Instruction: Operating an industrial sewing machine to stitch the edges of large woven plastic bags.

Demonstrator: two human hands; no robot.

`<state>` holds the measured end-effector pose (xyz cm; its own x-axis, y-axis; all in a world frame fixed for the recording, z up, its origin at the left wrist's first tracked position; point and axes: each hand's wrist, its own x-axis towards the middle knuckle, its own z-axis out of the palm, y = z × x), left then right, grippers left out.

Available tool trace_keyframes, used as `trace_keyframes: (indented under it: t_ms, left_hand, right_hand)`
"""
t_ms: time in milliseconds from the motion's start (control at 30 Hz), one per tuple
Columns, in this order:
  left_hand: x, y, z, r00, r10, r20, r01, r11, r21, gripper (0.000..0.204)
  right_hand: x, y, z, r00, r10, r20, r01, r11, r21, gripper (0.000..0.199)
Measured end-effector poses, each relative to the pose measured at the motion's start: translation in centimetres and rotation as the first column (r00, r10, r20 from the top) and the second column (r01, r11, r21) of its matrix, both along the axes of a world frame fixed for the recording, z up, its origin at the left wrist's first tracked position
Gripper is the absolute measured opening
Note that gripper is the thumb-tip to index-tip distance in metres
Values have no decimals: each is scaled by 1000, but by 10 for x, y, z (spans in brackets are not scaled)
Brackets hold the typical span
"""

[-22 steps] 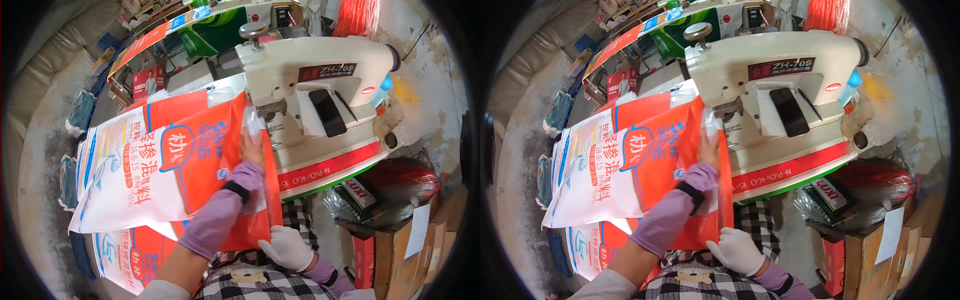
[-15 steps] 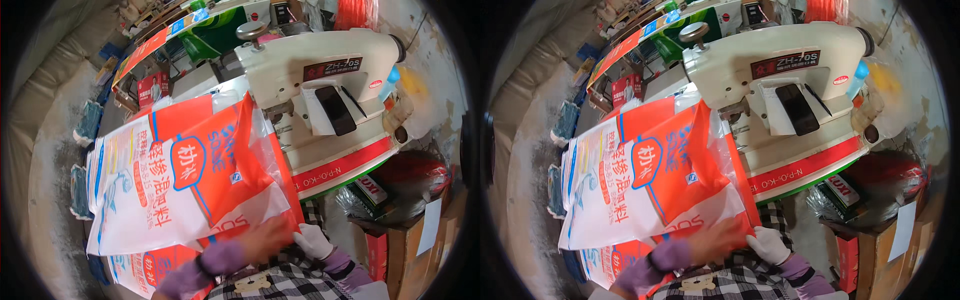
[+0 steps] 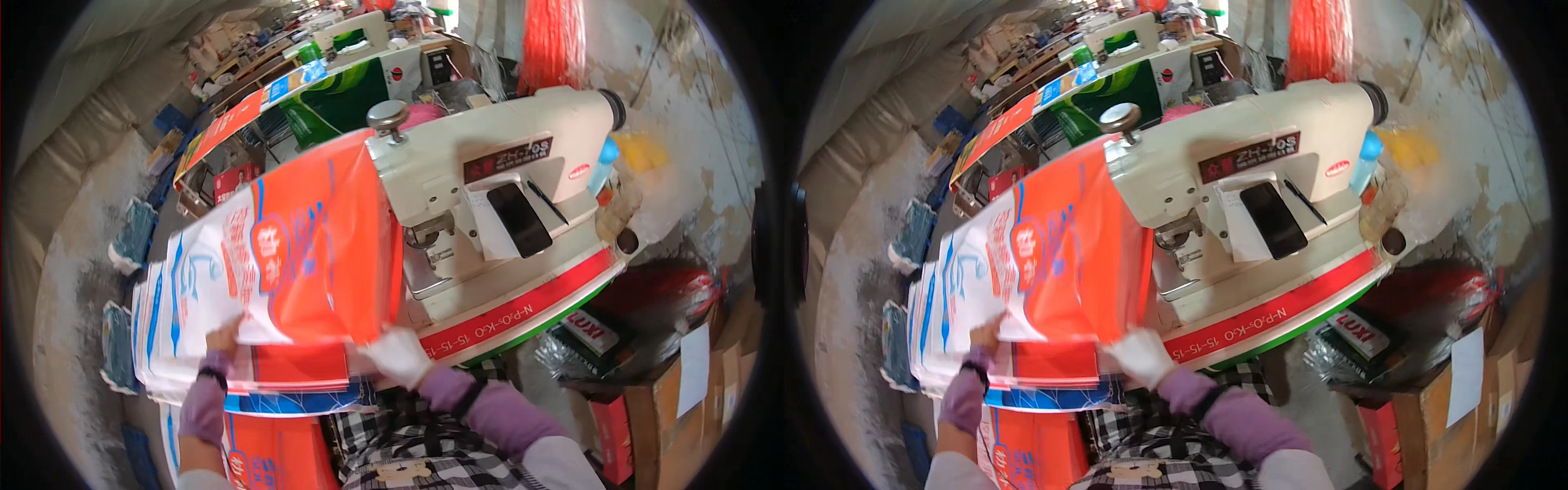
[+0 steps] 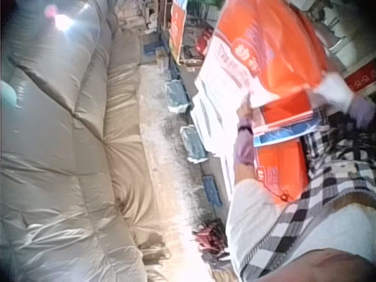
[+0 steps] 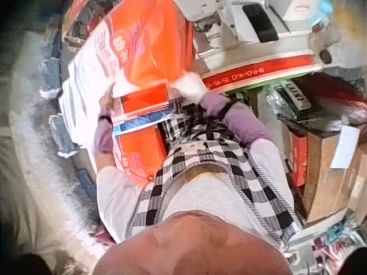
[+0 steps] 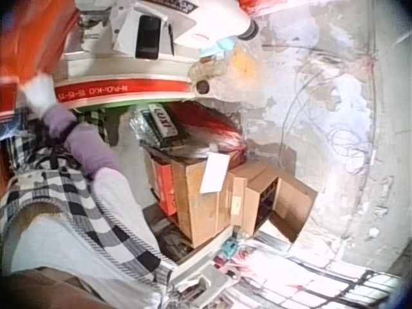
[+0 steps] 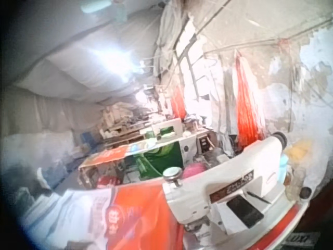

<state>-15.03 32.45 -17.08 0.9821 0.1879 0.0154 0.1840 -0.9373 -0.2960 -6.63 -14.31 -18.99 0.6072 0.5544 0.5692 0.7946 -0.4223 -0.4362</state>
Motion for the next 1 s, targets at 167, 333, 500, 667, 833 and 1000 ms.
trace_keyframes:
  t_ms: [167,333,500,667,833,1000]
  left_hand:
    - [-47,97,-5,961,255,106,-245,965,-99,53]
    - [-180,69,-47,434,888,-154,67,-202,-977,65]
    - [-250,-153,-98,261,912,317,-280,386,-879,72]
    - [-252,-203,-181,257,952,165,105,143,-984,38]
    - [-302,-176,-22,244,910,335,108,317,-942,26]
    - [-414,-199,79,-11,993,115,433,108,-895,27]
  right_hand:
    - [-16,17,69,914,396,-92,-400,916,-26,19]
    - [23,-19,131,778,605,-172,-624,709,-328,27]
    - [128,62,75,973,183,143,-160,974,-163,57]
    - [79,79,-50,926,149,-347,-134,989,68,53]
    - [33,94,-11,899,204,-387,-296,935,-195,35]
    - [-59,183,10,761,566,-317,-556,821,132,30]
